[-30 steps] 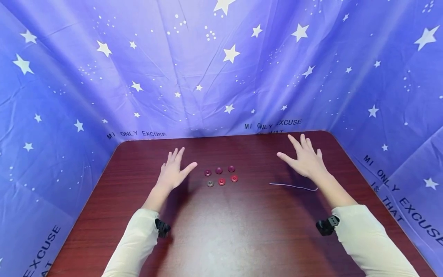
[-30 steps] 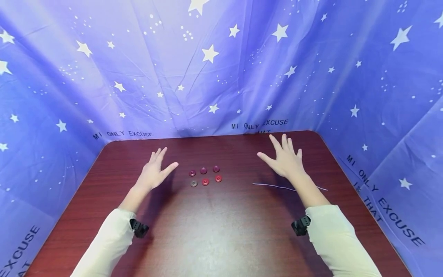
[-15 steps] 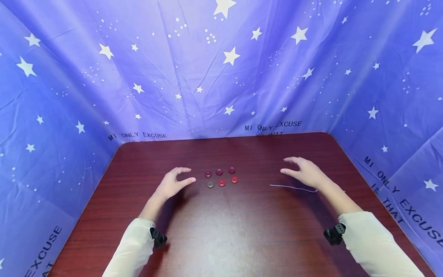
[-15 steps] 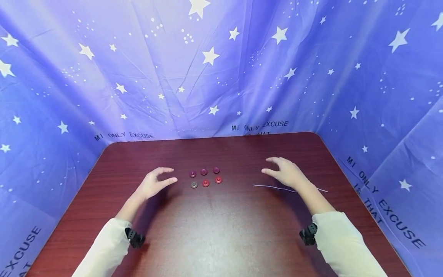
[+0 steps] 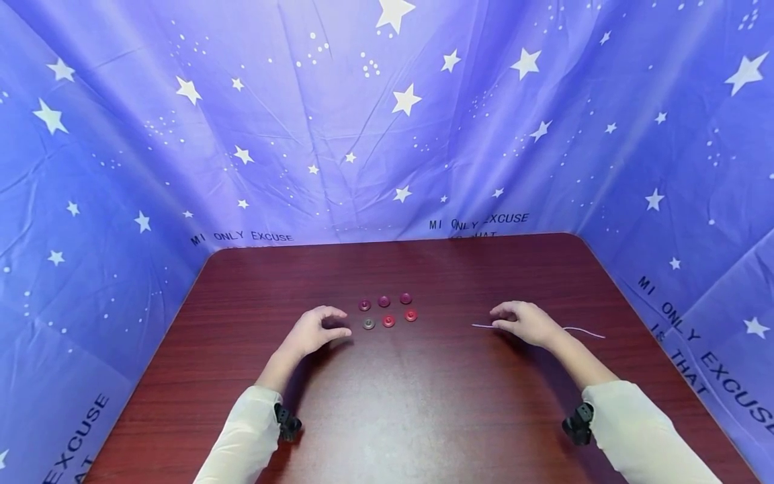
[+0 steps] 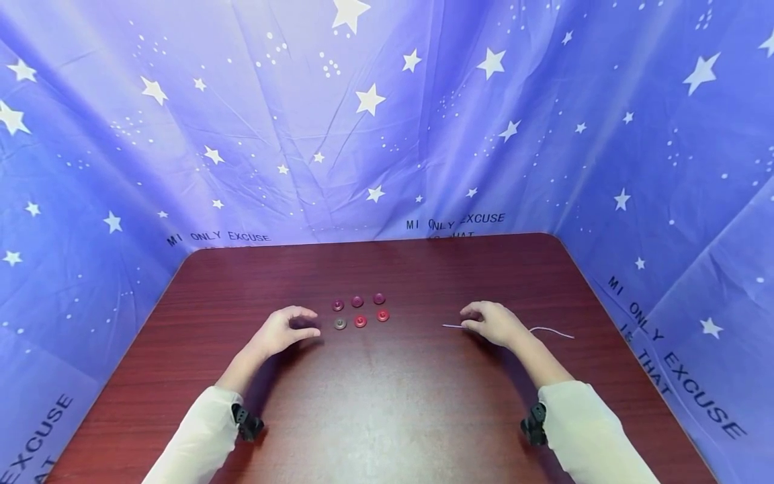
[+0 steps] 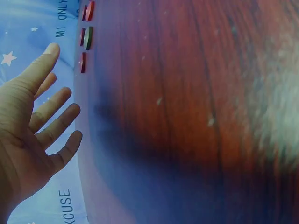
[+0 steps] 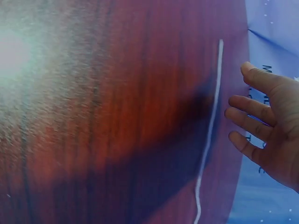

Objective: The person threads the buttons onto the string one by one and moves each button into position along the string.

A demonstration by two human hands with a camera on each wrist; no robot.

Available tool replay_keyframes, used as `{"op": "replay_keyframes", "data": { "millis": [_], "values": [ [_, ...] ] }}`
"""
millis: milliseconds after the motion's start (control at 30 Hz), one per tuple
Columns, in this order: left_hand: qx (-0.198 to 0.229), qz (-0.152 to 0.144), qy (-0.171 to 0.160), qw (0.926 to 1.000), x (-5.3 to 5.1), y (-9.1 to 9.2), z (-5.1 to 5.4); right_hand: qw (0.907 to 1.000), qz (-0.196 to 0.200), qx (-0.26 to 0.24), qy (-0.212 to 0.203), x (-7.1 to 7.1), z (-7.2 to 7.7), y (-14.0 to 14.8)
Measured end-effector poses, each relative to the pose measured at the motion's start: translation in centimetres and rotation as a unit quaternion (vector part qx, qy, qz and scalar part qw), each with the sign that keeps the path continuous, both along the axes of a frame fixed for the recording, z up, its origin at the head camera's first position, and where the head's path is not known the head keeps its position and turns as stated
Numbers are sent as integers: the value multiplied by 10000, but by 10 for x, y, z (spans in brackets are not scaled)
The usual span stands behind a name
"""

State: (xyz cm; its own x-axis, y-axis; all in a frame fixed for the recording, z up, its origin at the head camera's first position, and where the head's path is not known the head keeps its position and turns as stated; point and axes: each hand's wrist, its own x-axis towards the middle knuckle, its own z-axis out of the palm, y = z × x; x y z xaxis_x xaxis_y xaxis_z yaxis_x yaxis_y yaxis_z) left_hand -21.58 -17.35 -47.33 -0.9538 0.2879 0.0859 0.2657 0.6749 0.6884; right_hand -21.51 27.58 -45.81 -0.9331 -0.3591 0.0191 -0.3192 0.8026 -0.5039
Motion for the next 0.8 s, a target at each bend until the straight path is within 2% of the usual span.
{"op": "replay_keyframes", "data": {
  "millis": [167,367,567,800],
  "values": [
    [9,-22,-68,10000,-1,5,-4,10000,-25,-43,-44,2,-6,-4],
    [-83,-65,102,9999,-5,11,-9,9996,-128,-97,248,3,-12,-9],
    [-11,-56,43,10000,-6,17,-12,9990,-150,-139,399,2,-18,-17],
    [8,7,118,9999,-6,22,-16,9974,-94,-135,703,0,-25,-23]
  ]
}}
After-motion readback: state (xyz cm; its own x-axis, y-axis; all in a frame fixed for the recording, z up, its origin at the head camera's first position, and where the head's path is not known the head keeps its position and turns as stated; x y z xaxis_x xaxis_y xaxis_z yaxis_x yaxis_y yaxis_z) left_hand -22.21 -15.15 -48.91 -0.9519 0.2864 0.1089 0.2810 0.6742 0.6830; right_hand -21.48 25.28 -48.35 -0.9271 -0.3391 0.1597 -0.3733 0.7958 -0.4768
